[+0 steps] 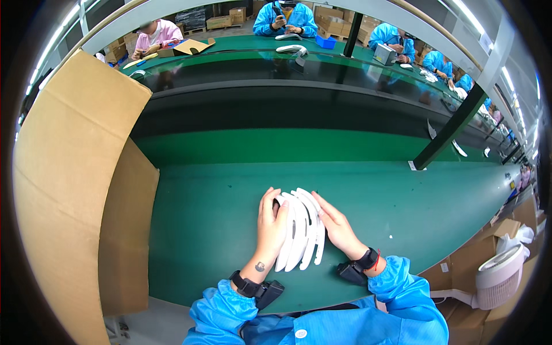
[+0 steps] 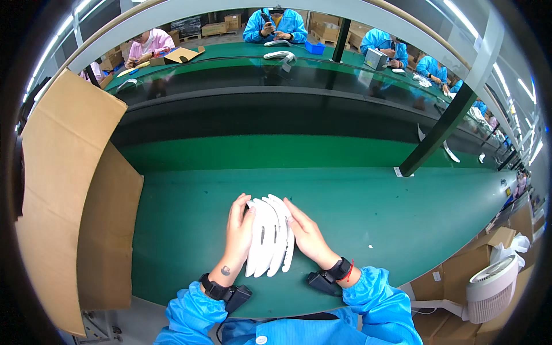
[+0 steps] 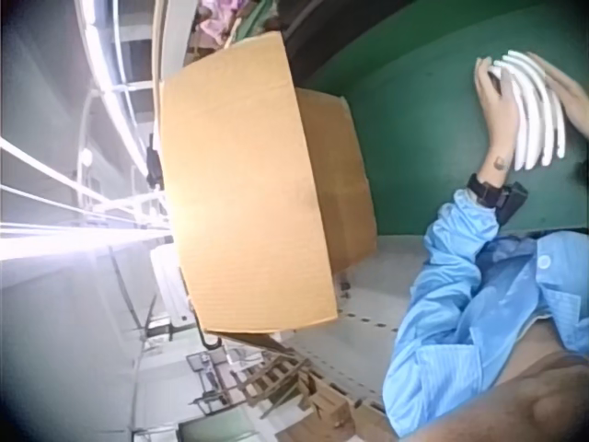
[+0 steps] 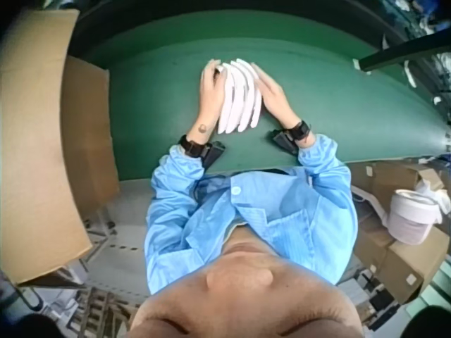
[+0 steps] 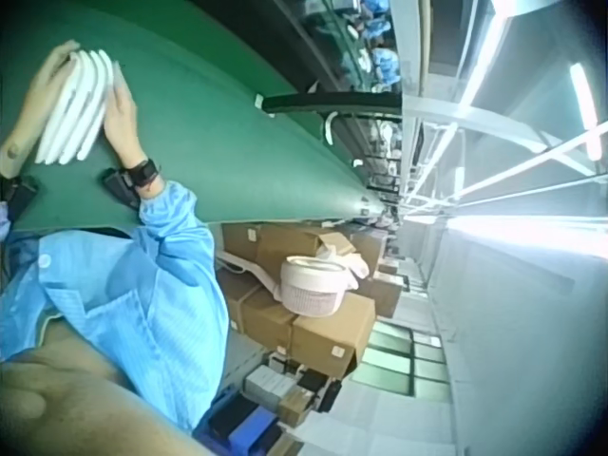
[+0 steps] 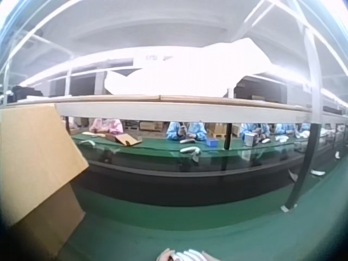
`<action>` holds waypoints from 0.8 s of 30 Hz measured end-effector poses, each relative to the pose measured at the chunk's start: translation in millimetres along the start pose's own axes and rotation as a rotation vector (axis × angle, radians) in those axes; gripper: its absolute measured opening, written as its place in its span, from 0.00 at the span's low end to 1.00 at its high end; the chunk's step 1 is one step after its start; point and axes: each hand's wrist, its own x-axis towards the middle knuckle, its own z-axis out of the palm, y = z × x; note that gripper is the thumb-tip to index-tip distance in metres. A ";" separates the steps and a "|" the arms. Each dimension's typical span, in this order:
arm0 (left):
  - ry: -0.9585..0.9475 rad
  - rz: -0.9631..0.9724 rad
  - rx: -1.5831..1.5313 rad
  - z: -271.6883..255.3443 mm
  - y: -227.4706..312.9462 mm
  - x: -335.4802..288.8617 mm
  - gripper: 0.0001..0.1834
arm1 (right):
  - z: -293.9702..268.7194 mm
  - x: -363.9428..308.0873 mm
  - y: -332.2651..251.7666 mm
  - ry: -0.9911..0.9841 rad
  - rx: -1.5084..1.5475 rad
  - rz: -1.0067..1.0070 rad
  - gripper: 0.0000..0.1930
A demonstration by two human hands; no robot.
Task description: Packing white plastic components into a cardboard box and organizing the assembly line workstation.
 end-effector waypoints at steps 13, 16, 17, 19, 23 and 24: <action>-0.213 -0.114 -0.435 2.7 4.4 -1.0 0.25 | 6.1 -0.4 7.5 -0.057 0.317 -0.124 0.29; -0.245 -0.062 -0.271 0.2 3.2 0.5 0.28 | 4.5 2.2 4.0 -0.034 0.222 -0.130 0.29; -0.268 -0.076 -0.279 0.8 7.2 0.9 0.28 | 2.7 1.2 2.4 -0.021 0.156 -0.112 0.29; -0.291 -0.090 -0.284 1.4 9.7 0.8 0.29 | 0.5 2.8 12.4 -0.020 0.199 -0.083 0.28; -0.224 -0.004 0.150 -3.6 6.5 -0.4 0.30 | 2.5 4.5 18.7 -0.052 0.220 -0.060 0.26; -0.160 0.058 0.399 -5.1 7.0 -0.7 0.31 | 1.9 4.1 17.1 -0.052 0.222 -0.063 0.26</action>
